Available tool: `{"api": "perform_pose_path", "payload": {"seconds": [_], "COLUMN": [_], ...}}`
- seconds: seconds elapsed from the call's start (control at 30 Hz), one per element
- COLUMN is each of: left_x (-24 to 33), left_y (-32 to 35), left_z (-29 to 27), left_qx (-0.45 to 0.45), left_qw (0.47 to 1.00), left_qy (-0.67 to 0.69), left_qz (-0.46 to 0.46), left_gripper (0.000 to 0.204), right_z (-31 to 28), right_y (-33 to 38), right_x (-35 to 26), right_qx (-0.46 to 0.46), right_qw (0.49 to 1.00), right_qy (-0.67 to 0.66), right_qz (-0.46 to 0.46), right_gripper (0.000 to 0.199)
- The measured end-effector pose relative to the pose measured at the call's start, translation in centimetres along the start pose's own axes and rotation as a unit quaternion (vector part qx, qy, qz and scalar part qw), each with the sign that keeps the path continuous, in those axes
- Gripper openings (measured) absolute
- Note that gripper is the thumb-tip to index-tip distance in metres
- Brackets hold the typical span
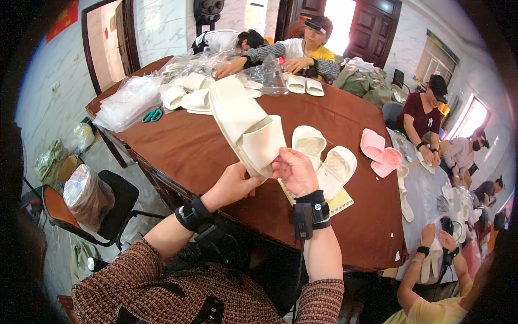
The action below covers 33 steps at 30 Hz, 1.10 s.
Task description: Inspecting and sorting white plastic slippers by size labels on a circular table.
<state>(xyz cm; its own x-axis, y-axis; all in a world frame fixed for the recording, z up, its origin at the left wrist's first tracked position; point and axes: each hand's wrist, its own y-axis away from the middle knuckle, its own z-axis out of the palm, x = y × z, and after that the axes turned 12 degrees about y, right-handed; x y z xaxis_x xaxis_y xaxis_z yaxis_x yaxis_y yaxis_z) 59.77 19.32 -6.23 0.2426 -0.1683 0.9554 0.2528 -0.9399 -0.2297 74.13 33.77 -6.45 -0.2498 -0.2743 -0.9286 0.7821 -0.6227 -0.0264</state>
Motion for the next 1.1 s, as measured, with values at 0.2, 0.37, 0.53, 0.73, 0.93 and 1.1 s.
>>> {"api": "perform_pose_path", "payload": {"seconds": [0.2, 0.37, 0.53, 0.73, 0.93, 1.1], "left_x": [0.1, 1.1, -1.4, -2.6, -6.2, -7.5], "left_y": [-1.9, -2.7, -5.8, -10.9, -16.8, -19.0], "left_z": [-0.1, -2.2, -7.5, -14.0, -19.7, -19.7], "left_qx": [-0.035, -0.071, -0.034, -0.002, 0.149, 0.247], "left_qw": [0.999, 0.997, 0.986, 0.990, 0.980, 0.963], "left_qy": [0.023, -0.027, -0.154, -0.093, -0.077, -0.019], "left_qz": [-0.034, -0.017, 0.050, -0.102, -0.111, -0.110], "left_gripper": [0.027, 0.022, 0.030, 0.034, 0.036, 0.051], "right_z": [-0.7, -4.3, -8.6, -7.3, -2.7, -0.8], "right_y": [-0.4, 0.3, 1.0, 1.5, 1.0, 1.2], "right_x": [-0.1, -2.3, -4.3, -4.0, -3.2, -2.6], "right_qx": [0.095, 0.292, 0.336, 0.345, 0.237, 0.199], "right_qw": [0.991, 0.913, 0.888, 0.901, 0.948, 0.959], "right_qy": [-0.027, -0.083, -0.144, -0.066, 0.045, 0.096], "right_qz": [-0.091, -0.272, -0.279, -0.253, -0.210, -0.179], "right_gripper": [0.014, 0.019, 0.032, 0.032, 0.021, 0.021]}}
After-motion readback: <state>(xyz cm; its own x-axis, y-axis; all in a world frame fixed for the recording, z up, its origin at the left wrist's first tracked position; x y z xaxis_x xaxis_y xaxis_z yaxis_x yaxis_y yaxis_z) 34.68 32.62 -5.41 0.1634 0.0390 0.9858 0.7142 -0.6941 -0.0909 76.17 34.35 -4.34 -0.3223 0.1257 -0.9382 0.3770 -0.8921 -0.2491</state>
